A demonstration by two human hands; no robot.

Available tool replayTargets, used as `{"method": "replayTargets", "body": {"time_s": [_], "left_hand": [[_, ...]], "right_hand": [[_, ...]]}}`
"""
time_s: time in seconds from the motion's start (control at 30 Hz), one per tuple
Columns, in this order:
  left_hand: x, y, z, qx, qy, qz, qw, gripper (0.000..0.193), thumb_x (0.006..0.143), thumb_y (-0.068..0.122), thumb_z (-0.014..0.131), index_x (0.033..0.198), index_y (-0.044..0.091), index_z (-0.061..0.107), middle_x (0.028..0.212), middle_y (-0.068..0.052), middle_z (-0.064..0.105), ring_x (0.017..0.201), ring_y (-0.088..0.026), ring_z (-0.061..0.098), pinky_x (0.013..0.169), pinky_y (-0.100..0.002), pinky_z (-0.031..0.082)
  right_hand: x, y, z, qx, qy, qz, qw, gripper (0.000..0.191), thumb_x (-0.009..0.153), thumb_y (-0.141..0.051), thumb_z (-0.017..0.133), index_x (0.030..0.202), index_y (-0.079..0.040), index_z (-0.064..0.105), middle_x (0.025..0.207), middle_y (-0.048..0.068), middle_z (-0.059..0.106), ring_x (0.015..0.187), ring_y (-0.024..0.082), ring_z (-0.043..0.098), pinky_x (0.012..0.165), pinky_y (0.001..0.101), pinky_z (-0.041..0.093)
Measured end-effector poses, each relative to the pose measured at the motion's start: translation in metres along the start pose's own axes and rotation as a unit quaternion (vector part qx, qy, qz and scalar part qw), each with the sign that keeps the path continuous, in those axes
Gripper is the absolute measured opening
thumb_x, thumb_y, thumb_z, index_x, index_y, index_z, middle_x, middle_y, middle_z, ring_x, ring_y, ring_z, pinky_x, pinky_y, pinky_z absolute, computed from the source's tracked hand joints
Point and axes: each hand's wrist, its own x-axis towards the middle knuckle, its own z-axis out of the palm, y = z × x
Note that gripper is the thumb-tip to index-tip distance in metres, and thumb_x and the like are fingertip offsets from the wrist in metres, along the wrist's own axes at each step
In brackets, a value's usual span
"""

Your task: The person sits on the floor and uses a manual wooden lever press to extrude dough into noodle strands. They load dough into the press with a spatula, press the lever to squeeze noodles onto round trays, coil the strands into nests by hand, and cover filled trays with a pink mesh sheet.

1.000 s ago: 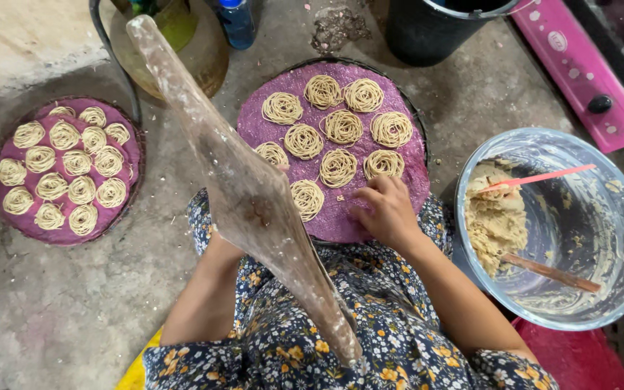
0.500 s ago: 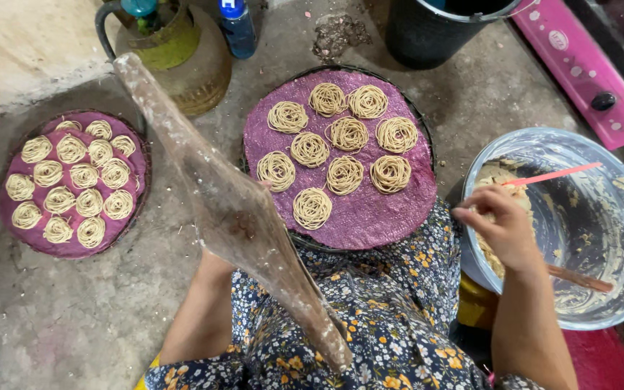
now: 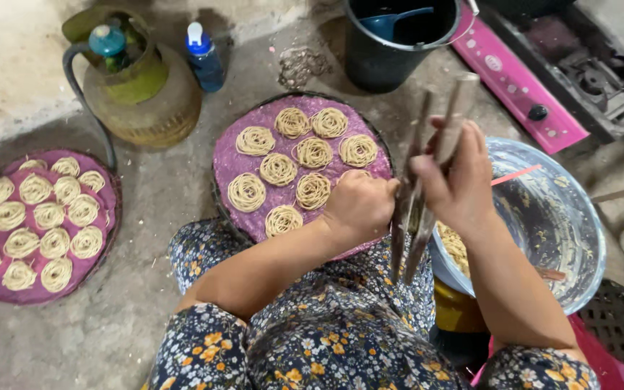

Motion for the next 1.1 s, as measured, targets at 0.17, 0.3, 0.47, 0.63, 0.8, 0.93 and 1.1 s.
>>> {"method": "replayTargets", "body": {"time_s": [0.17, 0.3, 0.47, 0.63, 0.8, 0.93, 1.1], "left_hand": [[0.027, -0.005, -0.017, -0.093, -0.275, -0.042, 0.956, 0.016, 0.074, 0.030, 0.071, 0.080, 0.015, 0.072, 0.082, -0.011, 0.072, 0.079, -0.032, 0.072, 0.068, -0.048, 0.058], [0.018, 0.012, -0.012, -0.129, -0.147, 0.077, 0.978, 0.019, 0.079, 0.031, 0.070, 0.084, 0.013, 0.069, 0.080, -0.011, 0.073, 0.074, -0.034, 0.072, 0.069, -0.048, 0.056], [0.033, 0.010, 0.010, -0.145, -0.168, 0.052, 0.974, 0.025, 0.080, 0.037, 0.075, 0.080, 0.013, 0.068, 0.078, -0.012, 0.073, 0.070, -0.035, 0.070, 0.072, -0.047, 0.055], [0.050, -0.028, 0.055, -0.324, -0.098, 0.026, 0.941, 0.035, 0.070, 0.030, 0.082, 0.094, 0.006, 0.073, 0.094, -0.016, 0.073, 0.090, -0.031, 0.069, 0.084, -0.044, 0.056], [0.067, 0.002, 0.116, -0.613, -0.150, 0.046, 0.774, 0.036, 0.084, 0.017, 0.080, 0.118, 0.008, 0.071, 0.115, -0.011, 0.073, 0.105, -0.028, 0.070, 0.101, -0.048, 0.055], [0.088, 0.017, 0.100, -0.821, 0.055, 0.099, 0.559, 0.031, 0.097, 0.011, 0.076, 0.126, 0.009, 0.064, 0.123, -0.007, 0.057, 0.121, -0.027, 0.061, 0.120, -0.054, 0.041], [0.067, 0.000, 0.050, -0.786, 0.125, 0.017, 0.606, 0.036, 0.102, 0.016, 0.078, 0.131, 0.012, 0.057, 0.127, -0.005, 0.050, 0.131, -0.036, 0.058, 0.119, -0.053, 0.046]], "right_hand": [[-0.015, -0.046, -0.021, -0.080, -0.084, -0.197, 0.973, 0.031, 0.083, -0.017, 0.076, 0.105, -0.005, 0.058, 0.096, 0.007, 0.068, 0.088, 0.025, 0.069, 0.085, 0.0445, 0.052], [-0.026, -0.013, -0.060, -0.031, -0.098, 0.012, 0.995, 0.040, 0.085, -0.014, 0.078, 0.112, -0.006, 0.050, 0.081, 0.002, 0.065, 0.074, 0.017, 0.066, 0.073, 0.0309, 0.054], [-0.060, 0.029, -0.121, 0.092, 0.006, 0.143, 0.985, 0.057, 0.084, 0.002, 0.069, 0.133, 0.002, 0.039, 0.092, 0.006, 0.061, 0.080, 0.017, 0.062, 0.069, 0.0308, 0.051], [-0.119, 0.069, -0.190, 0.191, 0.254, 0.283, 0.905, 0.051, 0.093, -0.003, 0.063, 0.138, -0.001, 0.039, 0.101, 0.008, 0.061, 0.092, 0.019, 0.062, 0.079, 0.0334, 0.051], [-0.138, 0.097, -0.125, 0.339, 0.603, 0.054, 0.721, 0.041, 0.103, -0.015, 0.058, 0.138, -0.004, 0.040, 0.110, 0.011, 0.062, 0.106, 0.021, 0.063, 0.096, 0.0365, 0.053], [-0.153, 0.125, -0.032, 0.455, 0.462, -0.001, 0.761, 0.035, 0.111, -0.024, 0.053, 0.139, -0.006, 0.041, 0.117, 0.013, 0.063, 0.117, 0.023, 0.065, 0.109, 0.0390, 0.054], [-0.191, 0.235, -0.004, -0.217, 0.013, 0.233, 0.948, 0.055, 0.086, -0.040, 0.079, 0.128, -0.007, 0.063, 0.133, 0.020, 0.060, 0.122, 0.042, 0.057, 0.106, 0.0513, 0.042]]}}
